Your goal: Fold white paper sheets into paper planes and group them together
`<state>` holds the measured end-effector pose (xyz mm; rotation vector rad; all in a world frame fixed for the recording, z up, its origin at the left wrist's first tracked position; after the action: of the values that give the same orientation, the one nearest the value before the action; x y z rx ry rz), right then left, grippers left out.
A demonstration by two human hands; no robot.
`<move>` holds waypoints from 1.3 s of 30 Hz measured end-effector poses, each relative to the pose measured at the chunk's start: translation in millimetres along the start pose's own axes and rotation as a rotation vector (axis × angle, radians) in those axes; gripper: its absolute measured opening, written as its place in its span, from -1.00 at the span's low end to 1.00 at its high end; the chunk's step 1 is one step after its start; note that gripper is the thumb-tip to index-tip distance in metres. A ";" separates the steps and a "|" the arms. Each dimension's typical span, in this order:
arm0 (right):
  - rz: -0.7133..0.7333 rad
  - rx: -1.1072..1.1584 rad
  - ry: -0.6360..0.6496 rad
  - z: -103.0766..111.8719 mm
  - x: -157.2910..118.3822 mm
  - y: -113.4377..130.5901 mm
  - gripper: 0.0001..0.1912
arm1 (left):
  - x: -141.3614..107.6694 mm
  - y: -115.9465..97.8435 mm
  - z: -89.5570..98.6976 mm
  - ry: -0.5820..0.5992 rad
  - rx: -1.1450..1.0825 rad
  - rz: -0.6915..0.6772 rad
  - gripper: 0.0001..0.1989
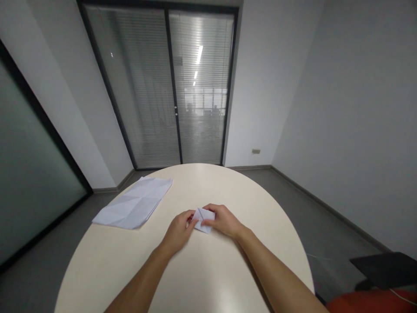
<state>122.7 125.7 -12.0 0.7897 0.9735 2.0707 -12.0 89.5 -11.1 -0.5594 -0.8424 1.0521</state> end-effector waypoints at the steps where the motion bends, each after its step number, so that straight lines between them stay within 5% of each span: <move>1: 0.008 -0.014 -0.001 0.8 -0.4 1.6 -0.70 | 0.2 -0.6 0.7 -0.004 0.016 0.001 -0.78; 10: 0.017 -0.012 -0.025 3.5 -0.8 5.8 -0.76 | -3.3 -1.1 7.1 -0.063 0.123 0.000 -0.75; 25: 0.292 -0.158 -0.195 23.5 -9.7 48.7 -0.78 | -12.7 -45.8 16.6 -0.174 0.350 -0.284 -0.79; 39: 0.324 -0.186 -0.171 17.0 -10.9 52.0 -0.72 | -13.3 -40.9 21.8 -0.205 0.282 -0.209 -0.76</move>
<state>124.2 99.3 37.1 1.0601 0.5790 2.2805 -11.8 60.9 27.7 -0.1235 -0.8912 1.0233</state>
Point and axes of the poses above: each hand's wrist, its own x-axis towards the middle knuckle, its own z-axis out of the back of the hand, y = z × x, the point moved 10 cm from there along x, towards the middle knuckle, and after that the axes turned 2 degrees about y, right-handed, at the moved point
